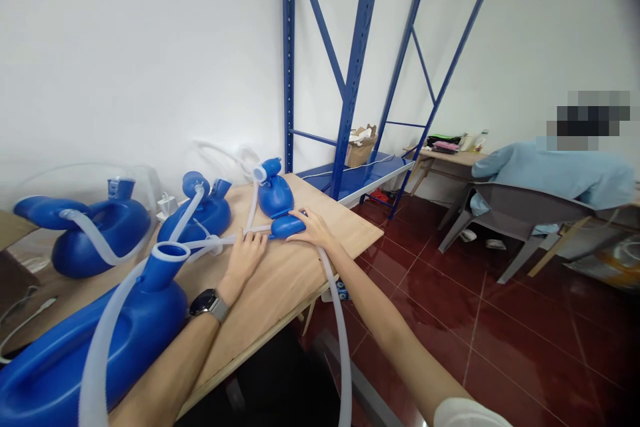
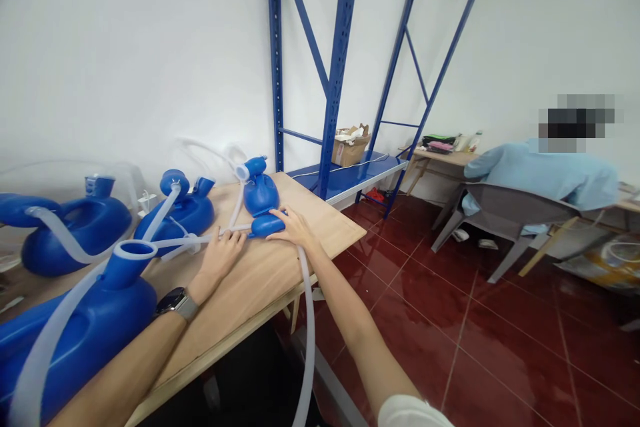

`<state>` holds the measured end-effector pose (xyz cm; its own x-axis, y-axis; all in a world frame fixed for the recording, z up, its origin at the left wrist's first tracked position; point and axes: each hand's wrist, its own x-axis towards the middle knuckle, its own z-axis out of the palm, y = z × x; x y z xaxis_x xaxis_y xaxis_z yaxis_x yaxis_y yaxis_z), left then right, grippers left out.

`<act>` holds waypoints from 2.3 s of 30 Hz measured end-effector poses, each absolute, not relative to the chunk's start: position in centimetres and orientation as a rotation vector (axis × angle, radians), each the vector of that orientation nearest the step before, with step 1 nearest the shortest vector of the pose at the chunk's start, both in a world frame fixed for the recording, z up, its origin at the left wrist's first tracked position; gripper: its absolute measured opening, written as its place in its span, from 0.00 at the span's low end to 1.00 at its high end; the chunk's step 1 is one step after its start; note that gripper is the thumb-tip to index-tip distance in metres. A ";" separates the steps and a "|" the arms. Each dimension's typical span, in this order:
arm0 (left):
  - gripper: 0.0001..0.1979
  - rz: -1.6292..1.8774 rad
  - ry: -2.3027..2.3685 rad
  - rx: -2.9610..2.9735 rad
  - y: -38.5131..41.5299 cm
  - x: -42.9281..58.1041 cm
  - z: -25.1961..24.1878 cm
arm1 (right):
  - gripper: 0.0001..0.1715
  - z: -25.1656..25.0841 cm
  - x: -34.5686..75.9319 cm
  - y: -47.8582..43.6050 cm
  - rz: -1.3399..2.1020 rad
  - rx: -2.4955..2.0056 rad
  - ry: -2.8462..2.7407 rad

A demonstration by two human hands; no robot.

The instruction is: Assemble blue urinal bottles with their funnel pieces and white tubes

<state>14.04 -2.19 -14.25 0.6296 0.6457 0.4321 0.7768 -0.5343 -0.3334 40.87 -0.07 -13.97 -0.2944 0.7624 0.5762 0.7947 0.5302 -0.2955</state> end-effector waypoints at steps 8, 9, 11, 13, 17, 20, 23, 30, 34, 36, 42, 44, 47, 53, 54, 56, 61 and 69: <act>0.23 -0.460 -1.237 -2.283 -2.1 13.7 -14.5 | 0.41 -14.2 40.9 0.0 -0.063 -1.160 -1.964; 0.24 -0.481 -1.244 -2.279 -2.0 13.7 -14.5 | 0.40 -14.3 40.9 0.1 -0.066 -1.157 -1.952; 0.27 -0.519 -1.231 -2.291 -1.7 13.6 -14.6 | 0.40 -14.5 40.9 0.2 -0.066 -1.146 -1.952; 0.28 -0.540 -1.182 -2.337 -1.4 13.6 -14.8 | 0.41 -14.6 40.9 0.3 -0.072 -1.113 -1.979; 0.23 -0.558 -1.108 -2.453 -0.6 13.9 -15.2 | 0.40 -14.8 40.8 0.4 -0.109 -1.019 -2.063; 0.20 -0.554 -1.151 -2.502 -0.4 13.8 -15.0 | 0.40 -15.1 40.8 0.5 -0.144 -0.988 -2.090; 0.16 -0.502 -1.228 -2.534 -0.7 13.8 -14.5 | 0.40 -15.3 40.8 0.6 -0.144 -0.998 -2.107; 0.21 -0.357 -1.454 -2.552 -1.9 14.3 -13.0 | 0.39 -15.4 41.2 1.0 -0.122 -0.966 -2.128; 0.27 -0.312 -1.556 -2.554 -2.1 14.4 -12.4 | 0.38 -15.5 41.3 1.3 -0.157 -0.948 -2.158; 0.28 -0.290 -1.588 -2.563 -2.1 14.5 -12.2 | 0.37 -15.6 41.3 1.4 -0.189 -0.942 -2.180; 0.34 -0.259 -1.645 -2.591 -1.9 14.9 -11.2 | 0.27 -16.0 41.4 1.9 -0.283 -0.893 -2.211; 0.35 -0.266 -1.663 -2.599 -1.9 14.9 -10.9 | 0.25 -16.1 41.5 2.1 -0.305 -0.874 -2.232; 0.37 -0.277 -1.697 -2.596 -1.9 14.8 -10.8 | 0.23 -16.1 41.7 2.3 -0.323 -0.860 -2.247; 0.39 -0.269 -1.731 -2.594 -1.8 15.3 -10.9 | 0.17 -15.8 41.6 2.2 -0.301 -0.845 -2.250; 0.39 -0.268 -1.733 -2.594 -1.7 15.4 -10.9 | 0.17 -15.8 41.7 2.2 -0.287 -0.853 -2.252; 0.39 -0.268 -1.739 -2.590 -1.6 15.3 -10.8 | 0.16 -15.8 42.1 2.1 -0.254 -0.886 -2.230; 0.43 -0.234 -1.792 -2.534 -1.4 13.8 -11.2 | 0.24 -15.6 44.1 1.6 -0.279 -1.085 -1.855; 0.21 -0.395 -1.580 -2.515 -1.6 13.7 -12.7 | 0.39 -14.6 40.7 0.5 0.001 -1.069 -1.917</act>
